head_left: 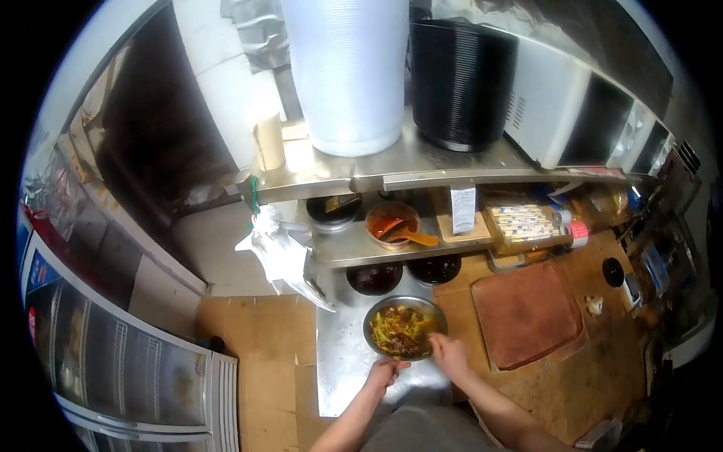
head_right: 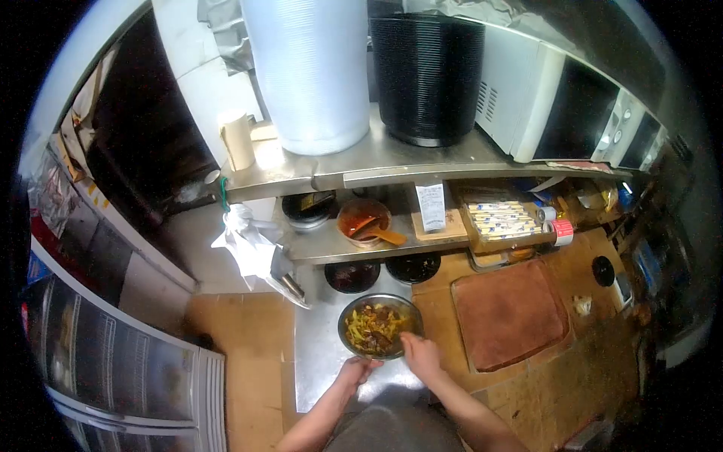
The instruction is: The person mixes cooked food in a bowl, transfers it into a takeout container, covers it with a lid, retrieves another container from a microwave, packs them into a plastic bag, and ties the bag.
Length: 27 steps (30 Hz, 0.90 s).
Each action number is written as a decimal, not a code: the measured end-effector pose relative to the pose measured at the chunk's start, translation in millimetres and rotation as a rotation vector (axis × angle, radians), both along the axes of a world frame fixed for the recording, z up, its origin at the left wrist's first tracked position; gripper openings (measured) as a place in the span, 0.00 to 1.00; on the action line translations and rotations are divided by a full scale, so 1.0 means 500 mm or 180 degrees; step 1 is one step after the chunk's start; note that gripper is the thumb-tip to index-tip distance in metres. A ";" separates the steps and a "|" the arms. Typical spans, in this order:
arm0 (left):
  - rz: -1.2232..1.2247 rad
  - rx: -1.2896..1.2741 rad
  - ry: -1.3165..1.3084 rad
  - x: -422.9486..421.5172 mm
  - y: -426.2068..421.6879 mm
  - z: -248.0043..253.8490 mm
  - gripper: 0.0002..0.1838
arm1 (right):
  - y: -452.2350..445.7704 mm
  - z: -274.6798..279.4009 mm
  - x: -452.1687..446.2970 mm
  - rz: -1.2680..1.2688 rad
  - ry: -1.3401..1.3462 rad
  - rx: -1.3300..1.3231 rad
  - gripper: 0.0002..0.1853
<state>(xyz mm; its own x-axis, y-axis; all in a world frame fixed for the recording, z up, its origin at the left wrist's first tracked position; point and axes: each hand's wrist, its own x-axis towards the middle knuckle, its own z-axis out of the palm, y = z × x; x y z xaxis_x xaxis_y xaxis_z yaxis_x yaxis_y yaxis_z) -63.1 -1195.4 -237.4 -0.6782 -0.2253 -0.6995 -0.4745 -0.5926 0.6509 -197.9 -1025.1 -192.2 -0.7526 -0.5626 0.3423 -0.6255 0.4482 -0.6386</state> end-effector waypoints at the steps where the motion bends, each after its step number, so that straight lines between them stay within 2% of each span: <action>1: -0.0170 -0.0153 -0.0020 0.004 0.001 -0.002 0.10 | 0.003 -0.017 0.013 0.0427 -0.0050 0.0286 0.09; 2: -0.0142 -0.0156 -0.0001 0.002 -0.001 -0.003 0.10 | 0.000 -0.032 0.012 0.0852 -0.0085 0.0563 0.10; 3: -0.0094 -0.0218 -0.0007 0.004 -0.004 -0.007 0.11 | 0.000 0.037 0.026 0.1053 -0.0072 0.0175 0.10; 4: -0.0041 -0.0273 -0.0027 0.011 -0.005 -0.012 0.11 | 0.005 0.056 0.020 0.1085 -0.0074 0.0179 0.10; 6: -0.0160 -0.0510 0.0001 0.022 -0.009 -0.020 0.13 | 0.025 0.069 -0.006 0.0539 -0.1238 0.0160 0.11; 8: -0.0295 -0.0741 0.0030 0.033 -0.005 -0.024 0.14 | 0.006 0.041 -0.025 0.0368 -0.1073 -0.0072 0.11; 10: -0.0679 -0.1729 -0.0135 0.036 0.001 -0.023 0.16 | -0.021 0.013 -0.031 0.0294 -0.1206 -0.0308 0.12; 11: -0.0668 -0.1733 -0.0128 0.037 -0.002 -0.018 0.16 | -0.027 0.019 -0.019 0.0445 -0.1453 -0.0222 0.11; 12: -0.0658 -0.1618 -0.0192 0.038 -0.007 -0.012 0.17 | -0.022 0.032 -0.019 0.1001 -0.1090 -0.0032 0.11; 14: -0.0637 -0.1498 -0.0246 0.040 -0.016 -0.018 0.18 | -0.006 0.099 -0.022 0.1144 -0.1184 0.0149 0.11; 15: -0.0626 -0.1511 -0.0260 0.043 -0.018 -0.031 0.17 | -0.005 0.094 -0.035 0.1161 -0.1173 0.0157 0.11; 17: -0.0613 -0.1514 -0.0296 0.054 -0.019 -0.033 0.17 | -0.005 0.066 -0.056 0.0473 -0.1414 -0.0244 0.12; 19: -0.0914 -0.2052 -0.0278 0.048 -0.024 -0.008 0.16 | -0.036 0.036 -0.051 0.0540 -0.1477 -0.0333 0.11; 20: -0.0920 -0.2052 -0.0277 0.043 -0.028 -0.011 0.16 | -0.049 0.026 -0.043 0.0612 -0.1538 -0.0418 0.11; 22: -0.0758 -0.1931 -0.0206 0.033 -0.043 -0.020 0.15 | -0.047 0.070 -0.024 0.1515 -0.0889 -0.0055 0.10; 25: -0.0800 -0.2039 -0.0139 0.029 -0.062 -0.023 0.15 | -0.035 0.113 -0.030 0.1514 -0.0978 0.0196 0.10; 27: -0.0878 -0.2405 -0.0060 0.022 -0.060 -0.019 0.16 | -0.043 0.089 -0.027 0.0965 -0.0983 -0.0112 0.10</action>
<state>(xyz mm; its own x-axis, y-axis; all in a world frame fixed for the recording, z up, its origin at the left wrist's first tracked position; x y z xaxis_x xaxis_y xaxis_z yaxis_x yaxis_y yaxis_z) -52.1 -1225.5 -247.1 -0.7681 -0.4682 -0.4368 -0.5544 0.1450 0.8195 -211.6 -1046.4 -147.7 -0.6251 -0.7660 0.1498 -0.5026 0.2482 -0.8281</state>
